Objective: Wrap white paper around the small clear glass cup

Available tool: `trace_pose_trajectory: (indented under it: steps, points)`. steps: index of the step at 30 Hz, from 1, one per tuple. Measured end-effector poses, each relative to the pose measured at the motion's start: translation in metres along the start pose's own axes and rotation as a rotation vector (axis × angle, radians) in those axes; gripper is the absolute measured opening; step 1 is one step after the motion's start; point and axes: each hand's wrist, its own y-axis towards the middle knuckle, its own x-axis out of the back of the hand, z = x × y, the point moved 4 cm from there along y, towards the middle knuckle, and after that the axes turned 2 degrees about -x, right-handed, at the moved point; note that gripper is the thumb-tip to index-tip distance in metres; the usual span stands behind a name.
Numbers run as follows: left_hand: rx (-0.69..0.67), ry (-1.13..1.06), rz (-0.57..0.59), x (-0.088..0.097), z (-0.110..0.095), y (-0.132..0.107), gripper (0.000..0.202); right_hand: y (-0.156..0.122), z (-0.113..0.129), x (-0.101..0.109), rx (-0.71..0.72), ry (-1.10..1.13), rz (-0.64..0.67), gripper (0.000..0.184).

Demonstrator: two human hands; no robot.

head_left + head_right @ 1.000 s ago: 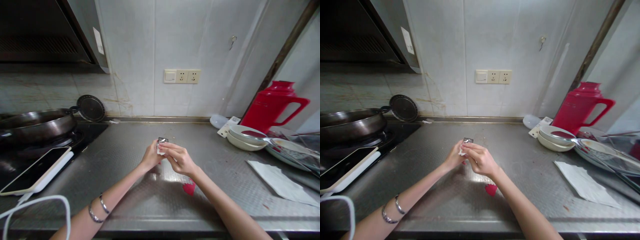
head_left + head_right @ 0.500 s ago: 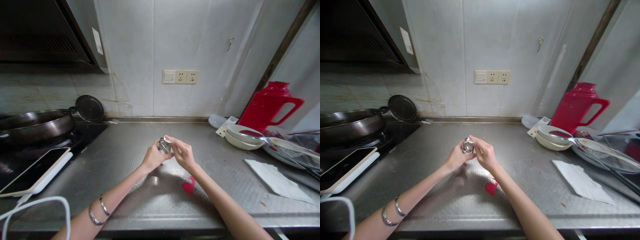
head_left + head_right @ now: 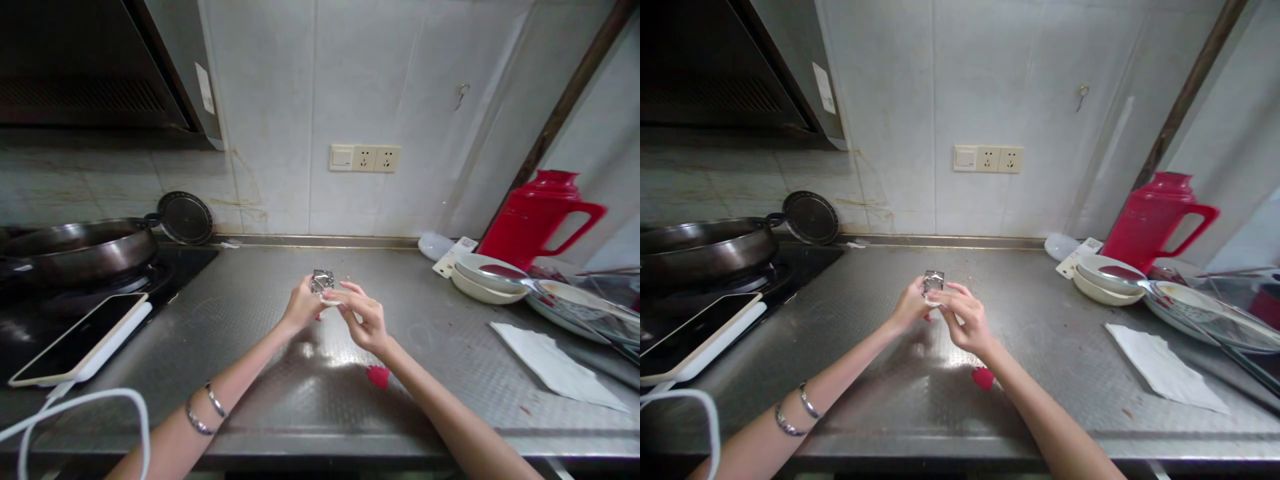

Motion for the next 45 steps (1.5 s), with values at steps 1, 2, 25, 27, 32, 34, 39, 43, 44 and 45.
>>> trace_pose_trajectory:
  steps: [1,2,25,27,32,34,39,43,44,45]
  points:
    - [0.001,-0.005,-0.008,-0.001,0.000,0.000,0.060,0.001,-0.004,0.004,-0.066,0.011,-0.090,0.029]
    - [0.003,-0.002,-0.015,-0.002,0.001,-0.001,0.064,0.001,-0.009,0.009,-0.154,0.013,-0.183,0.027]
    - [-0.008,-0.153,0.089,-0.017,-0.006,-0.011,0.071,-0.001,-0.048,-0.011,-0.695,0.531,-0.036,0.058]
    - [-0.043,-0.168,0.120,-0.020,-0.009,-0.012,0.076,0.000,-0.049,-0.008,-0.715,0.522,-0.063,0.057]
    - [-0.132,-0.029,0.151,-0.022,-0.011,-0.015,0.108,0.001,-0.055,0.000,-0.846,0.595,-0.138,0.044]
    - [-0.179,0.089,0.134,-0.019,-0.012,-0.015,0.112,0.001,-0.059,0.003,-0.911,0.646,-0.170,0.038]
    - [-0.355,0.233,-0.001,-0.006,-0.019,-0.012,0.112,-0.004,-0.067,0.001,-1.047,0.698,-0.145,0.035]
    - [-0.384,0.207,0.062,-0.007,-0.016,-0.010,0.117,-0.005,-0.061,-0.006,-1.068,0.688,-0.064,0.034]
    - [-0.373,0.193,0.072,-0.008,-0.014,-0.010,0.117,-0.005,-0.058,-0.009,-1.080,0.690,-0.051,0.034]
    - [-0.356,0.179,0.077,-0.008,-0.013,-0.010,0.116,-0.006,-0.056,-0.011,-1.090,0.694,-0.036,0.034]
